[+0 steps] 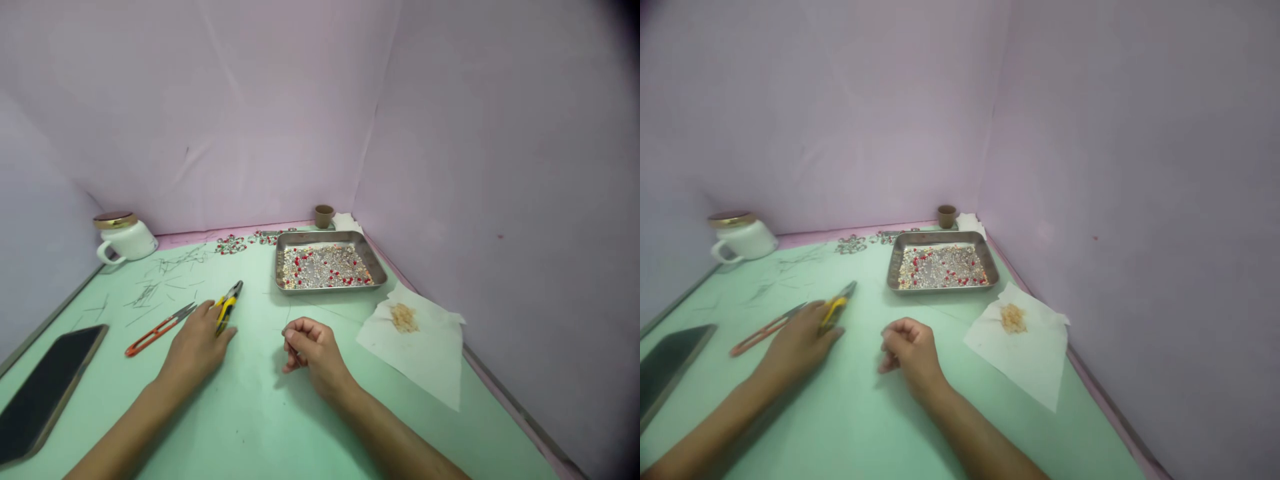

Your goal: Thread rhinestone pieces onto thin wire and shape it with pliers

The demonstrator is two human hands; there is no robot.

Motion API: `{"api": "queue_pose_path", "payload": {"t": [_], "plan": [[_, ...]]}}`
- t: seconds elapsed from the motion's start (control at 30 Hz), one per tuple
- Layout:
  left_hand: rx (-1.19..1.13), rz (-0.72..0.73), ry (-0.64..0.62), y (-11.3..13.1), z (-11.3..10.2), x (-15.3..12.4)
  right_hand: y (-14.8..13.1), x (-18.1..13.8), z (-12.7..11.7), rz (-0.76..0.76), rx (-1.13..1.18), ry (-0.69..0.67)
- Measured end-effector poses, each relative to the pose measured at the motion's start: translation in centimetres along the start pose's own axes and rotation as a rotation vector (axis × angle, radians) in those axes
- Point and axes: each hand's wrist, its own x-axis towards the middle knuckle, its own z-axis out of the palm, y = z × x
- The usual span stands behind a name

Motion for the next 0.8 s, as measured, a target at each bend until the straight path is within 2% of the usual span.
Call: {"api": "queue_pose_path", "payload": {"t": [0.07, 0.13, 0.17, 0.27, 0.3, 0.37, 0.43, 0.53, 0.7, 0.8], "plan": [[-0.111, 0.026, 0.148, 0.1, -0.4, 1.0, 0.1, -0.1, 0.0, 0.040, -0.028, -0.084], [-0.374, -0.053, 0.161, 0.4, -1.1, 0.9, 0.0, -0.2, -0.2, 0.088, -0.051, -0.217], [-0.561, -0.110, 0.075, 0.6, -1.5, 0.5, 0.0, -0.3, -0.3, 0.114, -0.066, -0.291], [-1.121, -0.195, -0.398, 1.1, -2.2, -1.2, -0.2, -0.4, -0.7, 0.193, -0.147, -0.471], [-1.248, -0.191, -0.531, 1.2, -2.1, -1.8, -0.2, -0.4, -0.8, 0.217, -0.188, -0.510], [-1.385, -0.190, -0.707, 1.5, -1.6, -2.6, 0.0, -0.3, -1.1, 0.267, -0.287, -0.566], [-1.394, -0.198, -0.841, 1.7, -0.8, -3.1, 0.2, -0.2, -1.3, 0.316, -0.386, -0.623], [-1.238, -0.151, -0.989, 2.1, 0.2, -3.1, 0.5, 0.0, -1.5, 0.346, -0.488, -0.681], [-1.117, -0.074, -1.011, 2.6, 0.0, -2.8, 0.7, 0.0, -1.6, 0.320, -0.527, -0.630], [-1.116, -0.090, -1.052, 2.9, -0.3, -2.6, 0.9, 0.0, -1.5, 0.292, -0.490, -0.580]]}}
